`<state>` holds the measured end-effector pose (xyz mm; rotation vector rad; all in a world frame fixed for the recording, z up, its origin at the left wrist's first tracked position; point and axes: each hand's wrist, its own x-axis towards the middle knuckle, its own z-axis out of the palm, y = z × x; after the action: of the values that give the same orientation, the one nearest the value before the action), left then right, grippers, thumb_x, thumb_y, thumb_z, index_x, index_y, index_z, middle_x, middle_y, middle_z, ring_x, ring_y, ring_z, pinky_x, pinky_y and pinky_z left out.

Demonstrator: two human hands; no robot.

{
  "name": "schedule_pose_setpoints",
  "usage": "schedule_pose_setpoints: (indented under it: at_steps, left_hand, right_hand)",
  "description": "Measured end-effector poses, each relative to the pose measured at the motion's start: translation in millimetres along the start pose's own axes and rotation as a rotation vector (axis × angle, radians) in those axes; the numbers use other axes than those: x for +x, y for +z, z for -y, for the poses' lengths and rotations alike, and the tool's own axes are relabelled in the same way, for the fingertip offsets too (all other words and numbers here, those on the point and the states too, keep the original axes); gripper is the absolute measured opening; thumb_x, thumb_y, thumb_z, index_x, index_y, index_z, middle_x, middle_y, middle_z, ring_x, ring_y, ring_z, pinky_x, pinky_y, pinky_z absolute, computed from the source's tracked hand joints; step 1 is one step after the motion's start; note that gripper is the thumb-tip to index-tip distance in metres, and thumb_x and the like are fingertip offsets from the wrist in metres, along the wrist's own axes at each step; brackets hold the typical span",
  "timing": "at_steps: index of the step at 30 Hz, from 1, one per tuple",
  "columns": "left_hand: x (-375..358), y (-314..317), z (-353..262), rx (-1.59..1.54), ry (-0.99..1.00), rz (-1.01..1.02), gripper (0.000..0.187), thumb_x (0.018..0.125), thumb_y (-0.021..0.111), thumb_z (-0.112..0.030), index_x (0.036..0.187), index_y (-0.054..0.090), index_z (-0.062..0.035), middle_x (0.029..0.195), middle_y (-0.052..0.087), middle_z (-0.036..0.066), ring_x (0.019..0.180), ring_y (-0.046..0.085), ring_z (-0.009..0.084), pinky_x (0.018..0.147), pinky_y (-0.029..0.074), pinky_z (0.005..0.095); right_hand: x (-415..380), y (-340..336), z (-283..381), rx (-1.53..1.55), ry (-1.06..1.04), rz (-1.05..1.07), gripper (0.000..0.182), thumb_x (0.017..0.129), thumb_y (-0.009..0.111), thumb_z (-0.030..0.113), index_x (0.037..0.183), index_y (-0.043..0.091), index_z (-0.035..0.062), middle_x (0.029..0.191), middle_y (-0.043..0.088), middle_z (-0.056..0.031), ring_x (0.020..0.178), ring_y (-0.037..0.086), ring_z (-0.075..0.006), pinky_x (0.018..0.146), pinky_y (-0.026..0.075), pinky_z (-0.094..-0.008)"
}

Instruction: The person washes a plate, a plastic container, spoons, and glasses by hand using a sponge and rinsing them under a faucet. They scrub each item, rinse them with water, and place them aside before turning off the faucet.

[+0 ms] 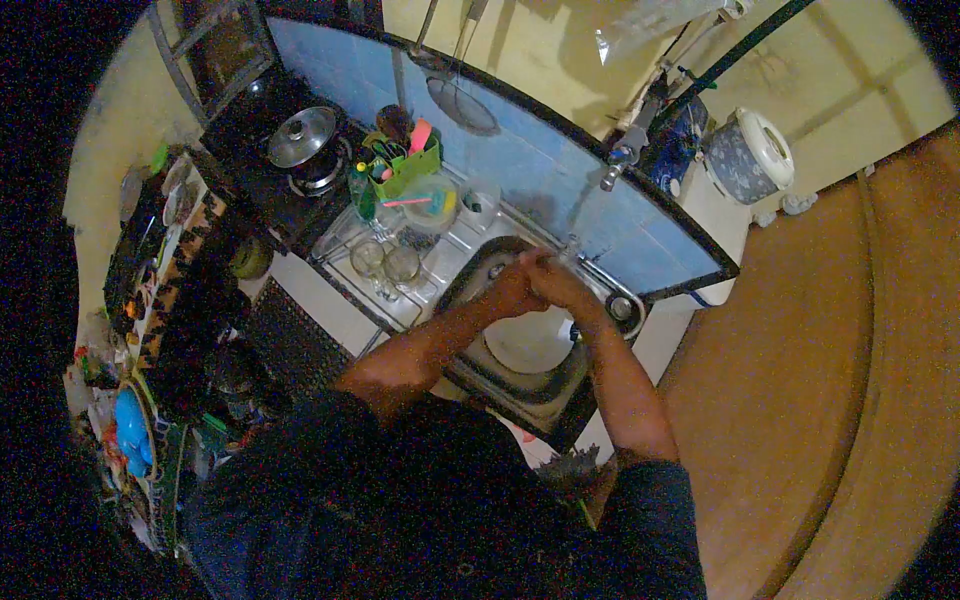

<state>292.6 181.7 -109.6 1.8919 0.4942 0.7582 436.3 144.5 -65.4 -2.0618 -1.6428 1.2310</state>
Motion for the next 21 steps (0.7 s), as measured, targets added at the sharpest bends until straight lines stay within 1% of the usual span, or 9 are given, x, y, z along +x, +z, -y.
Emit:
schedule_pose_setpoints:
  at_steps: [2, 5, 7, 9, 11, 15, 17, 19, 21]
  left_hand:
    - [-1, 11, 8, 0.246, 0.19, -0.073, 0.065, 0.062, 0.072, -0.012, 0.117, 0.038, -0.0019, 0.1, 0.054, 0.014, 0.092, 0.056, 0.0236, 0.08, 0.046, 0.0356]
    - [-3, 7, -2, -0.328, -0.029, -0.037, 0.071, 0.059, 0.072, -0.009, 0.12, 0.036, -0.0028, 0.102, 0.054, 0.015, 0.094, 0.056, 0.0257, 0.08, 0.046, 0.0358]
    - [-4, 6, 6, 0.038, -0.049, 0.166, 0.069, 0.059, 0.072, -0.01, 0.119, 0.037, -0.0038, 0.098, 0.056, 0.013, 0.09, 0.057, 0.0266, 0.08, 0.046, 0.0351]
    - [-4, 17, 20, 0.11, 0.011, 0.066, 0.069, 0.057, 0.073, -0.014, 0.117, 0.041, -0.0038, 0.1, 0.057, 0.014, 0.093, 0.057, 0.0296, 0.081, 0.047, 0.0368]
    - [-3, 15, 23, 0.183, 0.074, -0.032, 0.068, 0.055, 0.075, -0.018, 0.115, 0.045, -0.0038, 0.102, 0.058, 0.015, 0.095, 0.057, 0.0326, 0.082, 0.047, 0.0385]
    - [3, -4, -2, 0.171, -0.17, 0.252, 0.068, 0.055, 0.075, -0.02, 0.115, 0.047, -0.0057, 0.094, 0.061, 0.014, 0.092, 0.059, 0.032, 0.081, 0.047, 0.0382]
    - [5, -12, -5, 0.23, -0.232, 0.299, 0.066, 0.056, 0.075, -0.02, 0.115, 0.049, -0.0063, 0.092, 0.062, 0.014, 0.091, 0.059, 0.0314, 0.08, 0.047, 0.0379]
    - [12, -16, 4, 0.018, -0.472, 0.638, 0.066, 0.057, 0.076, -0.022, 0.115, 0.05, -0.0075, 0.094, 0.062, 0.013, 0.09, 0.059, 0.0288, 0.081, 0.047, 0.0374]
    - [-6, -4, 40, 0.218, -0.216, 0.566, 0.061, 0.061, 0.074, -0.025, 0.115, 0.051, -0.0087, 0.093, 0.062, 0.011, 0.088, 0.06, 0.0266, 0.079, 0.048, 0.0377]
  right_hand:
    - [-9, 4, 9, 0.321, 0.008, 0.07, 0.067, 0.088, 0.035, 0.061, 0.12, 0.047, 0.0033, 0.114, 0.055, -0.0153, 0.102, 0.055, -0.0241, 0.086, 0.044, -0.0368]
    - [0, 10, -2, 0.12, -0.088, -0.042, 0.082, 0.083, 0.029, 0.071, 0.124, 0.045, 0.0017, 0.116, 0.056, -0.0155, 0.107, 0.052, -0.0266, 0.092, 0.041, -0.0381]
    - [-10, -3, 8, 0.281, 0.068, 0.078, 0.082, 0.083, 0.029, 0.071, 0.123, 0.046, 0.0012, 0.116, 0.056, -0.0162, 0.108, 0.052, -0.0271, 0.093, 0.04, -0.039]
    - [-5, 4, 0, 0.444, 0.217, 0.196, 0.083, 0.083, 0.03, 0.071, 0.123, 0.047, 0.0007, 0.117, 0.055, -0.0168, 0.11, 0.052, -0.0276, 0.094, 0.039, -0.04]
    - [22, 39, -43, 0.418, -0.019, -0.109, 0.073, 0.083, 0.037, 0.068, 0.105, 0.058, 0.0015, 0.096, 0.061, -0.0102, 0.086, 0.057, -0.0192, 0.077, 0.046, -0.0341]
    - [19, 38, -36, 0.488, 0.072, -0.047, 0.082, 0.083, 0.031, 0.07, 0.114, 0.056, -0.0012, 0.111, 0.059, -0.0191, 0.104, 0.055, -0.0306, 0.091, 0.041, -0.0406]
    - [18, 49, -41, 0.551, 0.177, -0.041, 0.068, 0.084, 0.041, 0.064, 0.097, 0.06, -0.0004, 0.086, 0.061, -0.0108, 0.079, 0.056, -0.0176, 0.072, 0.045, -0.0341]
    - [14, 55, -38, 0.445, 0.165, -0.142, 0.065, 0.086, 0.043, 0.06, 0.099, 0.059, -0.0015, 0.089, 0.06, -0.0127, 0.081, 0.055, -0.0187, 0.073, 0.045, -0.0342]
    - [19, 66, -46, 0.333, 0.153, -0.24, 0.062, 0.087, 0.045, 0.057, 0.101, 0.058, -0.0026, 0.093, 0.059, -0.0146, 0.083, 0.054, -0.0198, 0.074, 0.044, -0.0344]
